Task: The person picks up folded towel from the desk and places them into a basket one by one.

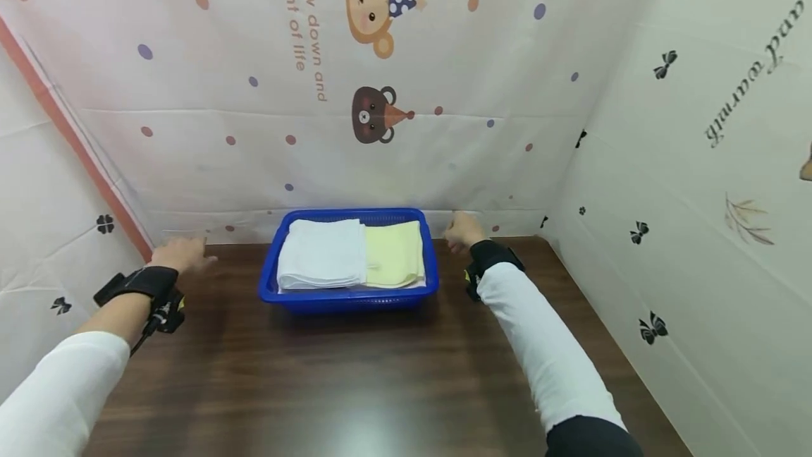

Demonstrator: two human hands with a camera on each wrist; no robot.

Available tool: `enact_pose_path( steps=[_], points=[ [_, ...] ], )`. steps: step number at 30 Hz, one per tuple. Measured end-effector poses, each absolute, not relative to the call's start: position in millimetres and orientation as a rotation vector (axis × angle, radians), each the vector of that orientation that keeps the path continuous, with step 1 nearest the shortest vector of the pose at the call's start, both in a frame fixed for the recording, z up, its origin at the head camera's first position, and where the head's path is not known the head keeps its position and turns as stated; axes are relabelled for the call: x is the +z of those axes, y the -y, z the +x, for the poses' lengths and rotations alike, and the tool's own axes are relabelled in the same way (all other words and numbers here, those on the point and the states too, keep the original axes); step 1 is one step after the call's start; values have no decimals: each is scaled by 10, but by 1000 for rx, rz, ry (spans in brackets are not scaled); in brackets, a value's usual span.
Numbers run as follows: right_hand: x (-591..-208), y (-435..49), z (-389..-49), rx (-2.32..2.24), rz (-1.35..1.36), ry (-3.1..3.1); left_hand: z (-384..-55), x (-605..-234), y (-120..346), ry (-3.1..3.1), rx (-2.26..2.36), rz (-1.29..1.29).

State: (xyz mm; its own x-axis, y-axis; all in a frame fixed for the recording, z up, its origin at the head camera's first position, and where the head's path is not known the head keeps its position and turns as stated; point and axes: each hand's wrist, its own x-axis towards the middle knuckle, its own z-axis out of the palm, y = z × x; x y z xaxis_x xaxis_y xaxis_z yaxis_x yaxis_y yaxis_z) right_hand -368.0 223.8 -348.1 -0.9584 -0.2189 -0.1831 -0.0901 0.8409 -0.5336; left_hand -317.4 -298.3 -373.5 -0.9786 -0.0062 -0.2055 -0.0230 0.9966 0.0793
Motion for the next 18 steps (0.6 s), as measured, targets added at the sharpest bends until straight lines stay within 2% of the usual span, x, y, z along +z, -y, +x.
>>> enact_pose_path(
  steps=[4,10,14,18],
  points=[
    [-3457,-2397,-3715,-500,-279,-2876,-3349,-3639,2762,-3128,27,-7],
    [-3505,-2550,-3622,-294,-317,-2939,-3643,-3677,2098,-3344,95,18],
    [-3614,-2662,-3580,-125,-392,-3019,-3748,-3775,1687,-3283,81,230],
    [-3675,-2727,-3546,-94,-377,-3058,-3771,-3787,1470,-3196,46,408]
  ],
)
